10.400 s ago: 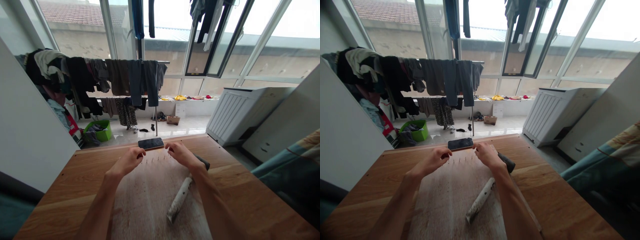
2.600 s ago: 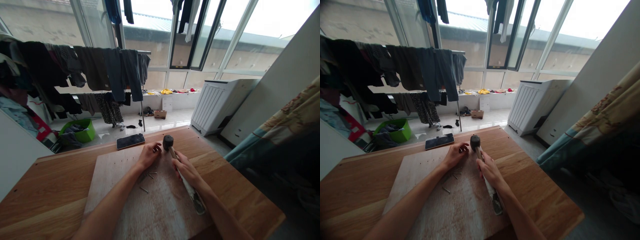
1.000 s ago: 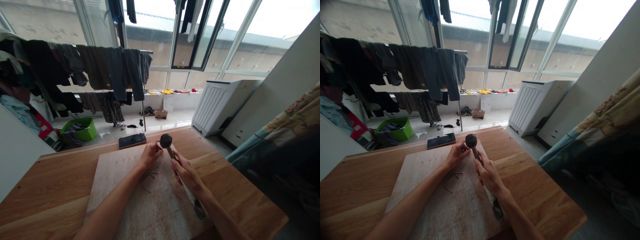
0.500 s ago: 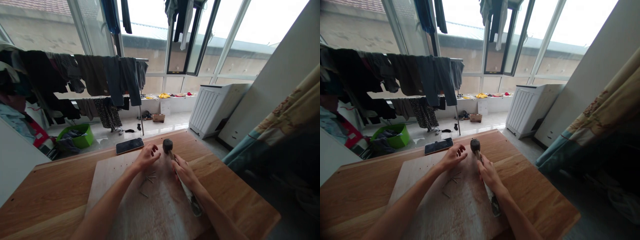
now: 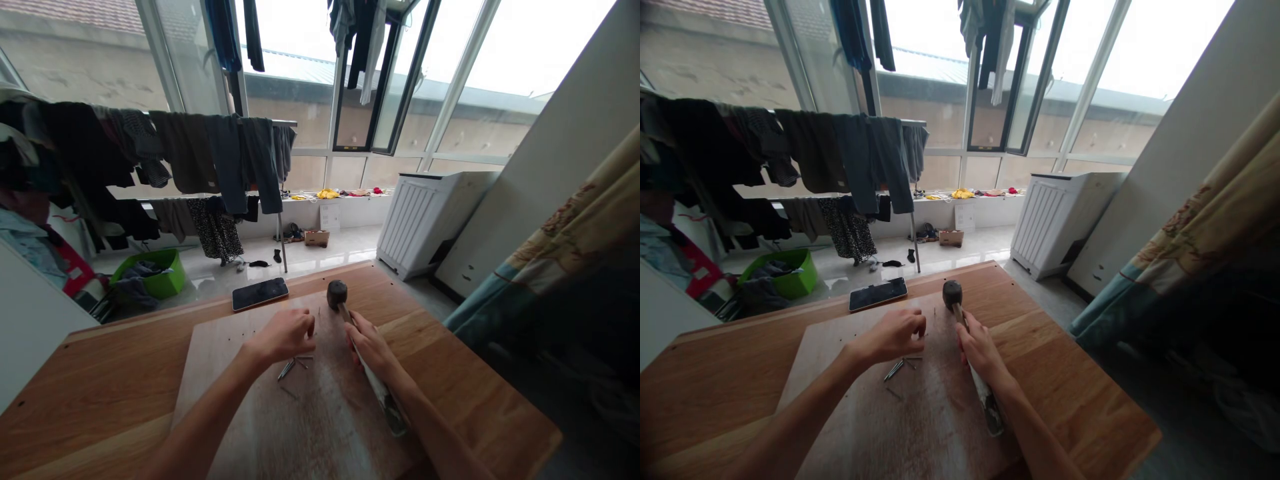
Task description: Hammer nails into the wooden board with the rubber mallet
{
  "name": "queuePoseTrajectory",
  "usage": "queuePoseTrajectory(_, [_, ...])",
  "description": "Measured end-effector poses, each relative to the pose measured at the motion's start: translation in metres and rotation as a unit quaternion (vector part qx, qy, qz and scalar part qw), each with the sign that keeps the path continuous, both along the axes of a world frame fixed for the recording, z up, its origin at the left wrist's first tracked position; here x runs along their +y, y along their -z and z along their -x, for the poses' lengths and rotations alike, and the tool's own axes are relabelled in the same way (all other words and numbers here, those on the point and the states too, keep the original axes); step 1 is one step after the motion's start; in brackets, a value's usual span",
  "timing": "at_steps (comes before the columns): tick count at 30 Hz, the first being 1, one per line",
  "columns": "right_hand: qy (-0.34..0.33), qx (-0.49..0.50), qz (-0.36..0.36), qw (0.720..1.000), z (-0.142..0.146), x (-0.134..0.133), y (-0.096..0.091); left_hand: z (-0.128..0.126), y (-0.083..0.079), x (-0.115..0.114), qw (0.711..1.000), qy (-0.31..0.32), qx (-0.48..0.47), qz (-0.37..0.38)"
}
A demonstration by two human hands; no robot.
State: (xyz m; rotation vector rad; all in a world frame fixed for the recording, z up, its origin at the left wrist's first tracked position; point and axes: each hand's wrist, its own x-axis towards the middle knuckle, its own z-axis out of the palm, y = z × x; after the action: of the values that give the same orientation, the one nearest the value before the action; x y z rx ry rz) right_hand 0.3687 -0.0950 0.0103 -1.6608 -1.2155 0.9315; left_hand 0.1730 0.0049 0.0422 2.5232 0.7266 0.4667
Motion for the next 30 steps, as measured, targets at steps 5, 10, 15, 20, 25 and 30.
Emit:
queuePoseTrajectory(5, [0.005, 0.011, -0.001, 1.000, 0.000, 0.000, 0.002, 0.002, 0.020, 0.019, 0.990, -0.076, -0.117, 0.023])
queuePoseTrajectory(10, [0.009, 0.003, 0.003, 1.000, 0.001, -0.001, 0.000, 0.001, 0.043, 0.026, 0.974, -0.123, -0.183, 0.059])
queuePoseTrajectory(15, [0.001, 0.002, 0.001, 1.000, 0.001, -0.001, -0.001, 0.000, 0.047, 0.028, 0.964, -0.140, -0.215, 0.065])
queuePoseTrajectory(20, [0.004, -0.002, 0.002, 1.000, 0.000, -0.001, 0.000, 0.000, 0.049, 0.028, 0.964, -0.144, -0.217, 0.059])
queuePoseTrajectory(25, [0.005, -0.006, 0.008, 1.000, 0.000, 0.000, 0.002, -0.001, 0.053, 0.027, 0.970, -0.134, -0.198, 0.045])
queuePoseTrajectory(30, [0.003, -0.002, -0.002, 1.000, 0.001, 0.000, 0.002, 0.000, 0.052, 0.025, 0.978, -0.117, -0.170, 0.016])
